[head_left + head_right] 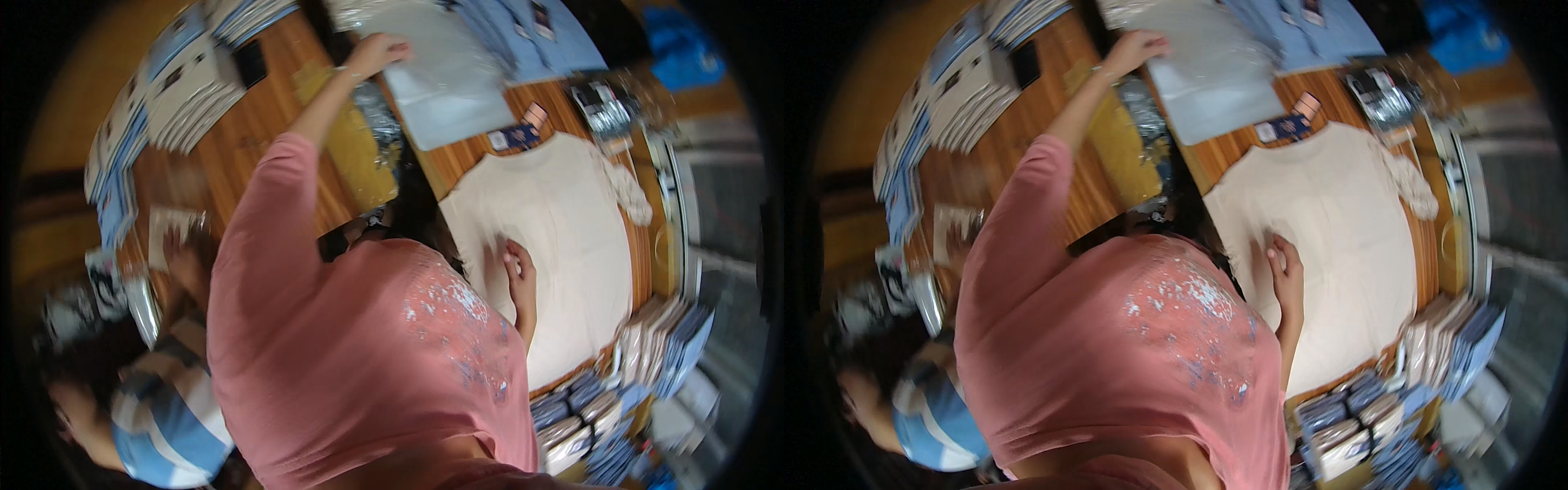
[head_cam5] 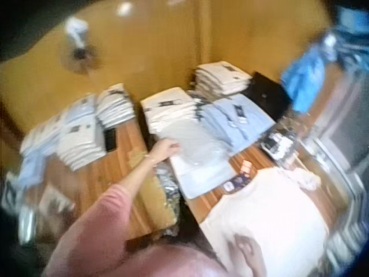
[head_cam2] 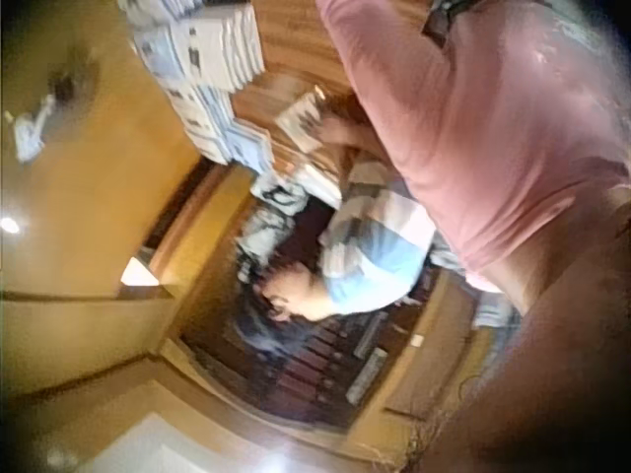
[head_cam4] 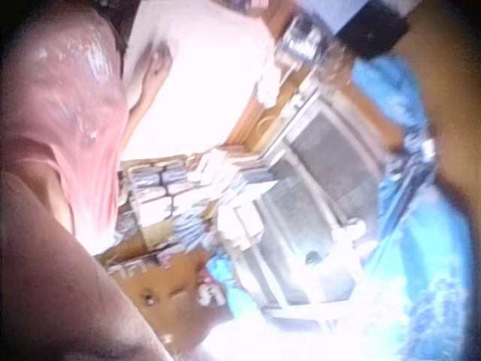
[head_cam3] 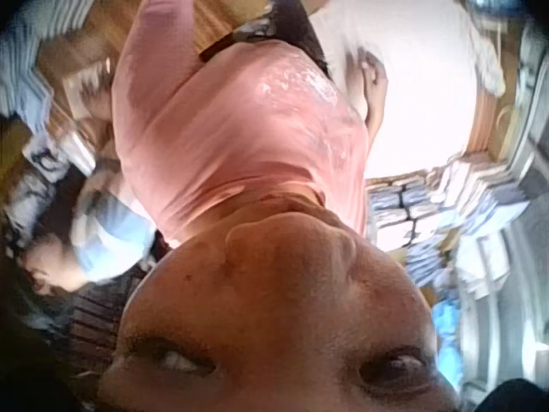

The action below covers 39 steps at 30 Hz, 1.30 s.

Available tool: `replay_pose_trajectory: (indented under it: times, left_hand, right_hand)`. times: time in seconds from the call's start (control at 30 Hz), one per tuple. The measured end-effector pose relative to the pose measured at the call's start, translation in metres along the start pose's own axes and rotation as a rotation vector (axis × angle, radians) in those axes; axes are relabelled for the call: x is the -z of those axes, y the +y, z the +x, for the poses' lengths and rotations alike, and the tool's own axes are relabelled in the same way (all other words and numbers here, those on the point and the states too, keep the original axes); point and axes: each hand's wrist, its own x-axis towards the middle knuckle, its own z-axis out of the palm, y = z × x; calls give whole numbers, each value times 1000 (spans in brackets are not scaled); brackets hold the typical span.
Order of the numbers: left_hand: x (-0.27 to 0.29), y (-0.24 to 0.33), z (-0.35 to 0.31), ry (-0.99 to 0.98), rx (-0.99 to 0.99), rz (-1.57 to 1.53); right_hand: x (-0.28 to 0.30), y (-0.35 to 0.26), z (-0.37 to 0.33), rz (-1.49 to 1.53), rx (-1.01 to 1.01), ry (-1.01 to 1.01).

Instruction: The person uses a lint roller on a folded shirt, places the shirt inside a plastic bag, seals the bag, wraps a black ribbon around the package, and then unfolds another shirt to prepare it for packing.

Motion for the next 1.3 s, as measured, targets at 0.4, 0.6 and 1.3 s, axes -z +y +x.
replay_pose_trajectory:
  times: [0.4, 0.6, 1.3]
  left_hand:
    - [-2, 332, -5, 437, -840, -195]
    - [-88, 348, -33, 298, -911, -574]
    - [-198, 184, -158, -90, -117, 142]
  right_hand:
    - [11, -115, 45, 128, 565, 448]
    - [79, -25, -16, 720, 20, 736]
    - [137, 126, -24, 963, -299, 436]
